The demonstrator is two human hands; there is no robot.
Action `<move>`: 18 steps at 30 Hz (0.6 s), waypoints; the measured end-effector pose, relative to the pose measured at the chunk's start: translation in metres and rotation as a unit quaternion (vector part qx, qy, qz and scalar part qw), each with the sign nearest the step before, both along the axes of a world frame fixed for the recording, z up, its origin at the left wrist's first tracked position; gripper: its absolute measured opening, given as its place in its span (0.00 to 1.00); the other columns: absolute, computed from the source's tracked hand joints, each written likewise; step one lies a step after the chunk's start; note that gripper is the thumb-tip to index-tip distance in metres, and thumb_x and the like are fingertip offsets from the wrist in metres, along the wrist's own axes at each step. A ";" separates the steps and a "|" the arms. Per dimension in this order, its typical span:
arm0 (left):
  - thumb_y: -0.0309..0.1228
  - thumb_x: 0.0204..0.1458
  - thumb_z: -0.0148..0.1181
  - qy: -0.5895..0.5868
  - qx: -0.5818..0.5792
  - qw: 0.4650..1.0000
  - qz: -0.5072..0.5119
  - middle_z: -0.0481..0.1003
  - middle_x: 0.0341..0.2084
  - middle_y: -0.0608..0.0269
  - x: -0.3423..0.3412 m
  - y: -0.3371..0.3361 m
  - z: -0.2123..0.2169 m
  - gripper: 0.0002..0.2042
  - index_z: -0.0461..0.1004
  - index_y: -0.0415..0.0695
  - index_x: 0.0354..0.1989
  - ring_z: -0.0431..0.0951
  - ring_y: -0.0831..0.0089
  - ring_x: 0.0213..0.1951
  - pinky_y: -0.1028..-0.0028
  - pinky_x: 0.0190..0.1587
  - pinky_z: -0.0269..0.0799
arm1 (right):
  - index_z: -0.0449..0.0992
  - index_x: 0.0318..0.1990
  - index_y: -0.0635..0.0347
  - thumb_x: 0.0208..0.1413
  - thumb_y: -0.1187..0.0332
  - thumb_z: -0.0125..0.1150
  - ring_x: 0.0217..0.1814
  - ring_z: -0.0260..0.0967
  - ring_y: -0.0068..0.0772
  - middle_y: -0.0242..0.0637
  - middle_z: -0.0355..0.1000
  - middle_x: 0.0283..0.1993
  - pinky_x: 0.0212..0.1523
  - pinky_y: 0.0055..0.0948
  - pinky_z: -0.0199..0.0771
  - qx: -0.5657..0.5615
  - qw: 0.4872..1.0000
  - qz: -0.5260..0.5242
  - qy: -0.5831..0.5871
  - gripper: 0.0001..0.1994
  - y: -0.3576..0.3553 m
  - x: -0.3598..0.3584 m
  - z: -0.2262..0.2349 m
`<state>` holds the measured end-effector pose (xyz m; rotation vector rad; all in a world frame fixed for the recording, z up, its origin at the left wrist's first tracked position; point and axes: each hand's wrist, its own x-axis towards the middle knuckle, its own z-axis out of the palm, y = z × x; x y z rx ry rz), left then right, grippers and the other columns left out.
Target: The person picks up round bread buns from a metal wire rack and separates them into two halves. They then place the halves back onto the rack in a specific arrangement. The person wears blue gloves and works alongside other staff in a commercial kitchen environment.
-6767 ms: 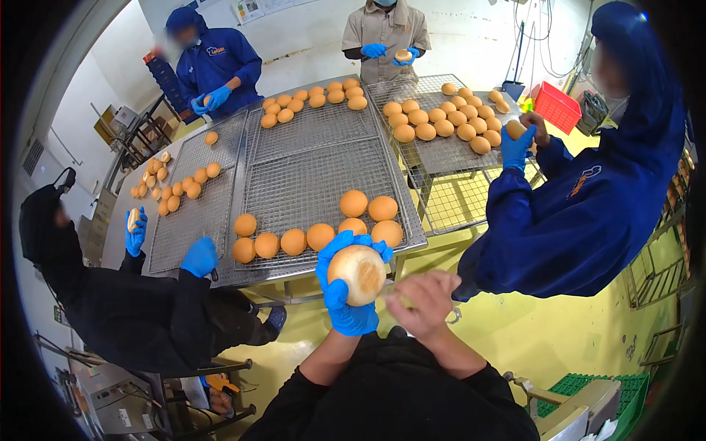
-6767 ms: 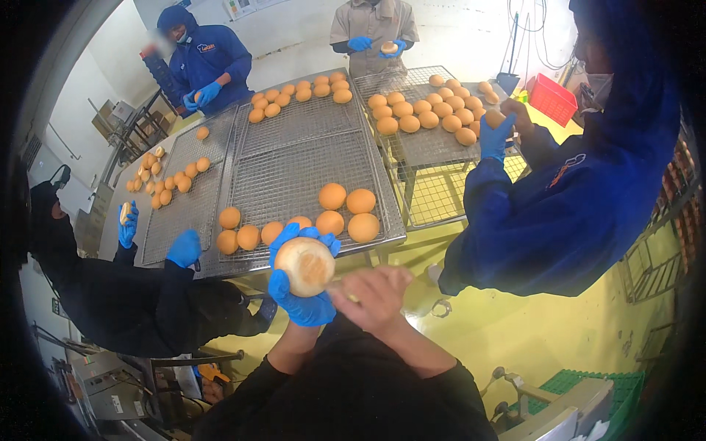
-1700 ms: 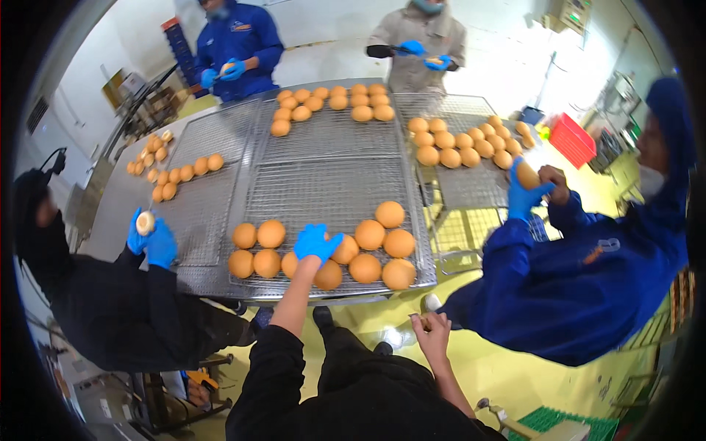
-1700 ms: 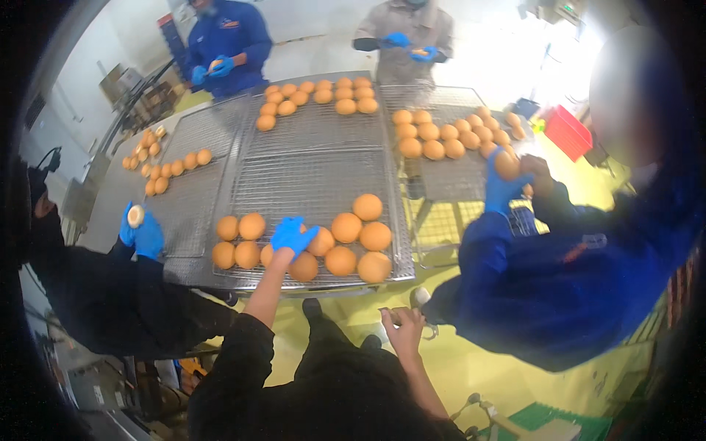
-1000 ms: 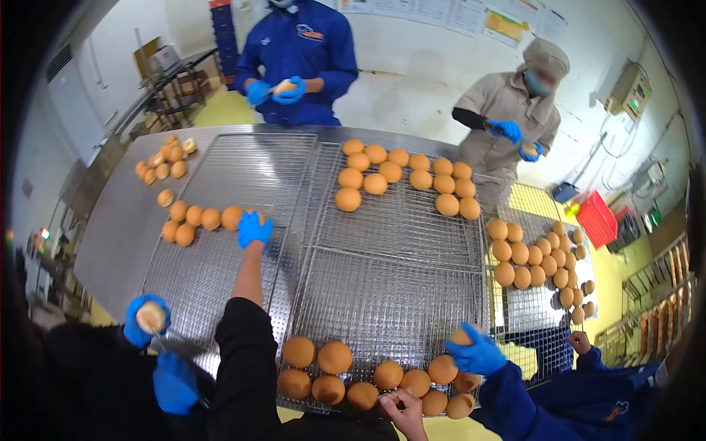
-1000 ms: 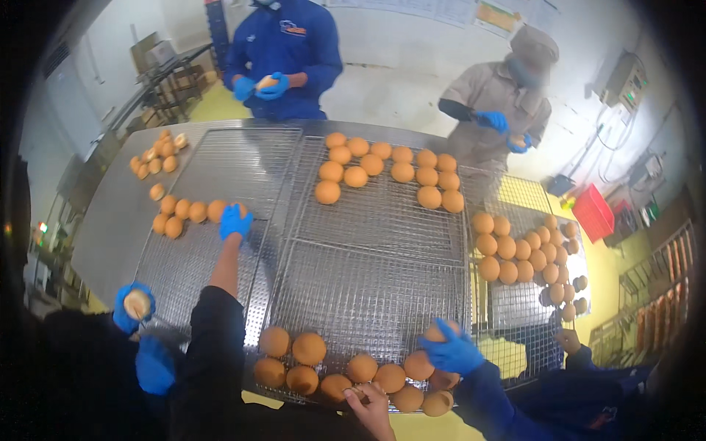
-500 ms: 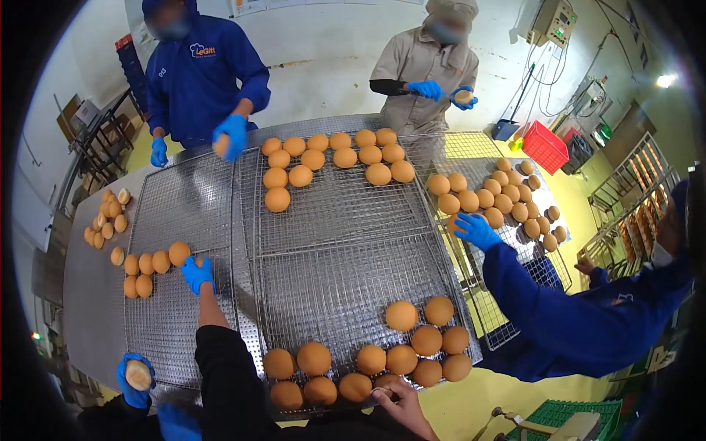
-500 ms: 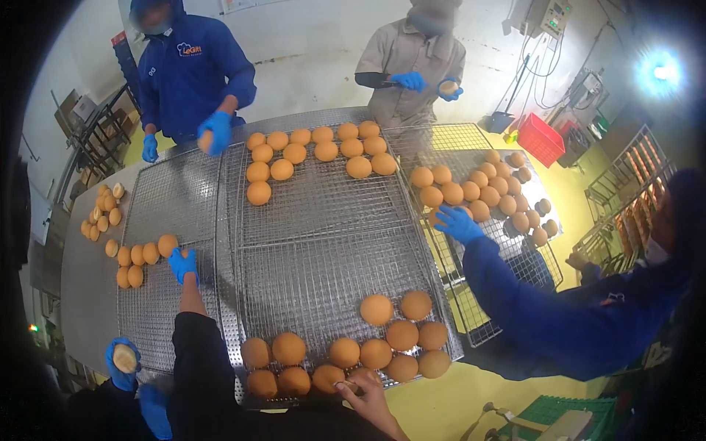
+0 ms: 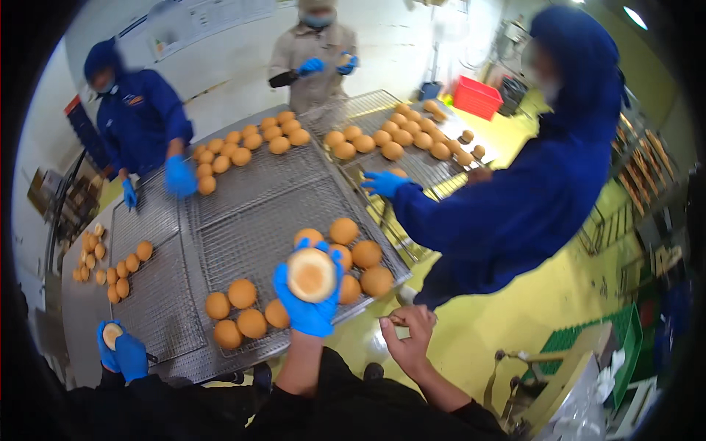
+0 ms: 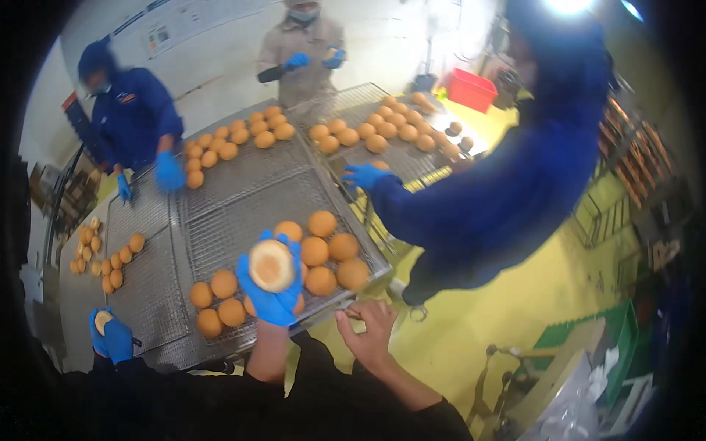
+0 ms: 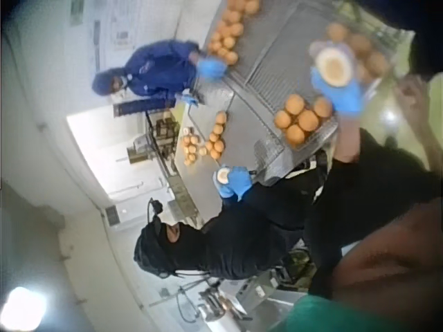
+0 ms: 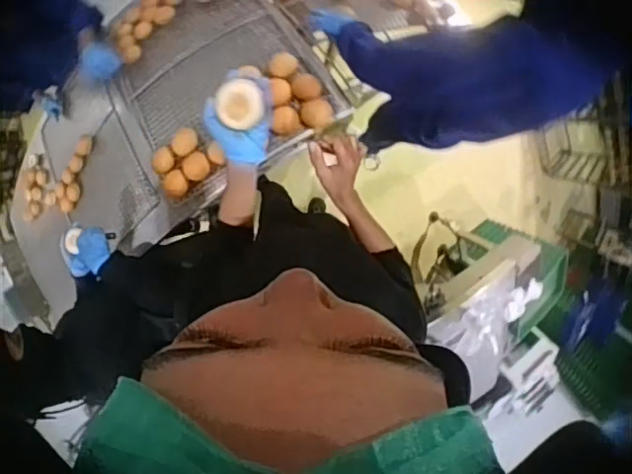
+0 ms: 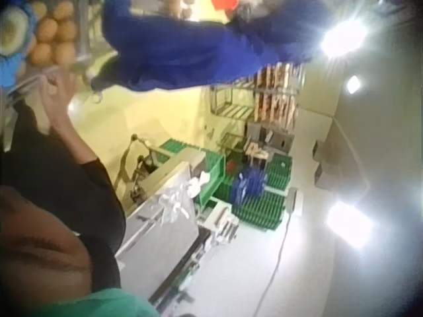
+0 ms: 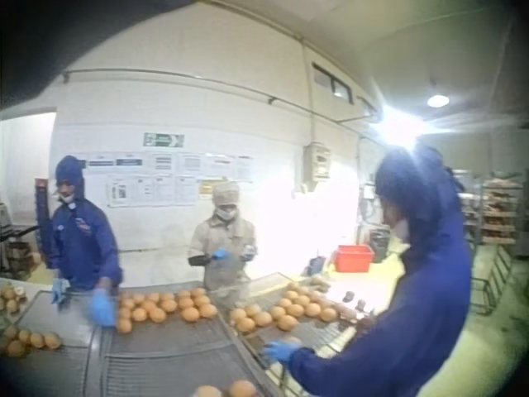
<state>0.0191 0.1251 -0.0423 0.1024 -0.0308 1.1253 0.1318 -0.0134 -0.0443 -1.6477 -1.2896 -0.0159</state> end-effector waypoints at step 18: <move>0.48 0.43 0.51 0.237 0.150 0.951 0.129 0.65 0.45 0.53 0.043 -0.171 0.043 0.29 0.58 0.46 0.52 0.70 0.55 0.42 0.58 0.42 0.69 | 0.70 0.26 0.51 0.31 0.68 0.63 0.30 0.61 0.32 0.29 0.67 0.26 0.37 0.33 0.51 0.160 0.977 -0.031 -0.139 0.11 -0.088 0.024 0.009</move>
